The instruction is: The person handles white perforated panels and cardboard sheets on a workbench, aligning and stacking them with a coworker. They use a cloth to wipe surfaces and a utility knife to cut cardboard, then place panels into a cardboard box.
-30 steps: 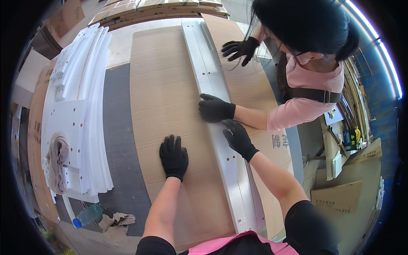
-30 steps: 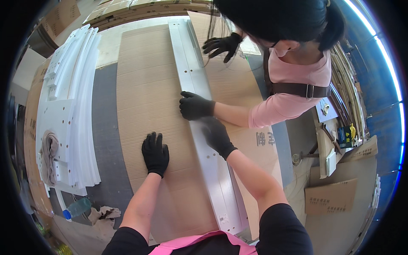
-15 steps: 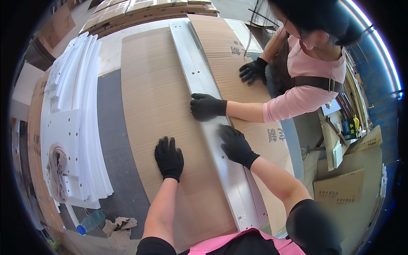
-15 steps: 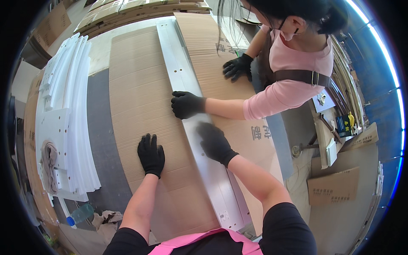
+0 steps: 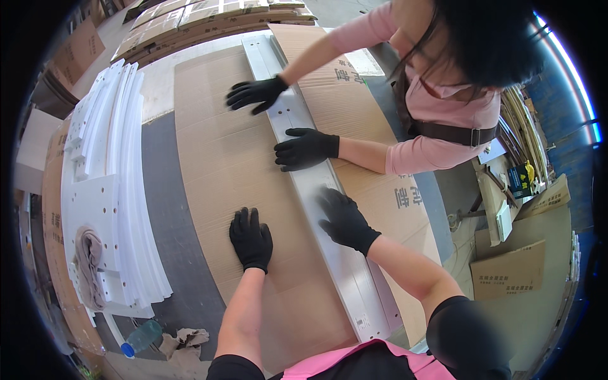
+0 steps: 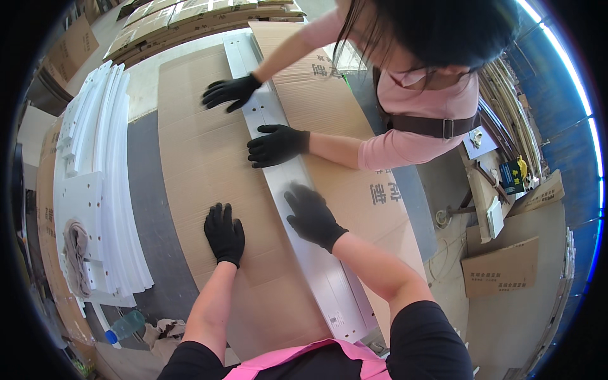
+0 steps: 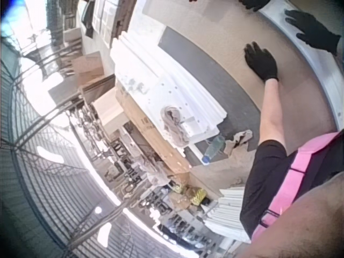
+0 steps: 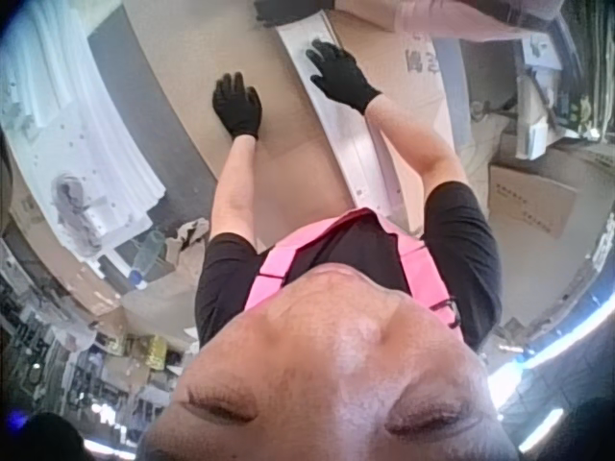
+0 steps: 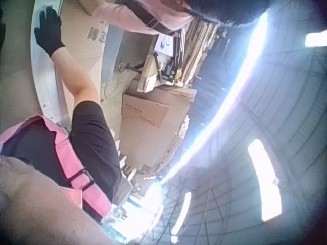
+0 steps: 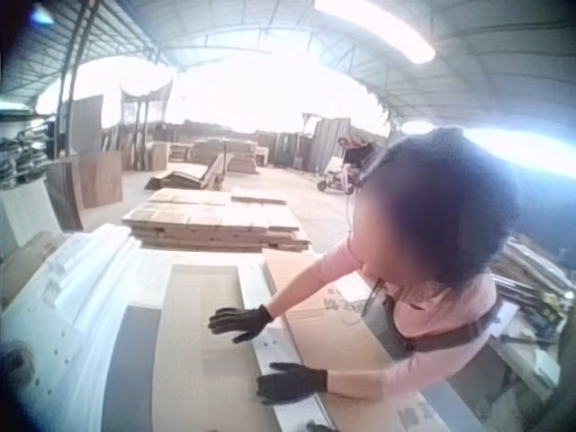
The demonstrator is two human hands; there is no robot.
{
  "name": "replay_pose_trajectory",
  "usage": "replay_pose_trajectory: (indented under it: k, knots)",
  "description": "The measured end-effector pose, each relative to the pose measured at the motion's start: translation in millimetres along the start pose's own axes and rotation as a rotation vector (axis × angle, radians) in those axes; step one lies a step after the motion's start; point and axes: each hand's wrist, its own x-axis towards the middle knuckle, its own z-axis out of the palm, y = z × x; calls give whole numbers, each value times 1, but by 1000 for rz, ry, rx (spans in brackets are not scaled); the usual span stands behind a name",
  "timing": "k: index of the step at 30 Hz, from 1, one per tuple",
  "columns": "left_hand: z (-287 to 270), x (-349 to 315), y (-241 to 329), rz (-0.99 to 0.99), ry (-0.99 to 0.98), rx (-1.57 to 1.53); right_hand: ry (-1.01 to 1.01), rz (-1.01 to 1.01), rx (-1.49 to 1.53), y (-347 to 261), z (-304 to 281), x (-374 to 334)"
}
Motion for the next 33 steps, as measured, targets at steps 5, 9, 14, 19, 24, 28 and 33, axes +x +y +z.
replay_pose_trajectory:
  k: [5, 9, 14, 19, 24, 28, 33]
  knots:
    - [2, 0, -1, 22, 10, 21, 82, 63, 80, 14, -8, -12]
    - [6, -3, -3, 45, 22, 7, 142, 116, 9, 31, -12, -54]
    - [7, -2, -4, 34, 60, -18, 90, 378, -138, 41, -15, -149]
    - [-3, -26, -25, 37, 64, -134, -118, 460, -224, 27, -17, -247]
    - [-65, -159, -65, -497, 137, -8, -105, 317, -267, 18, -12, -304]
    - [-146, -231, -61, -857, -359, -798, -19, 276, -200, 23, -4, -321]
    - [-251, -214, 27, -441, -627, -674, 33, 221, -100, 41, 0, -355]
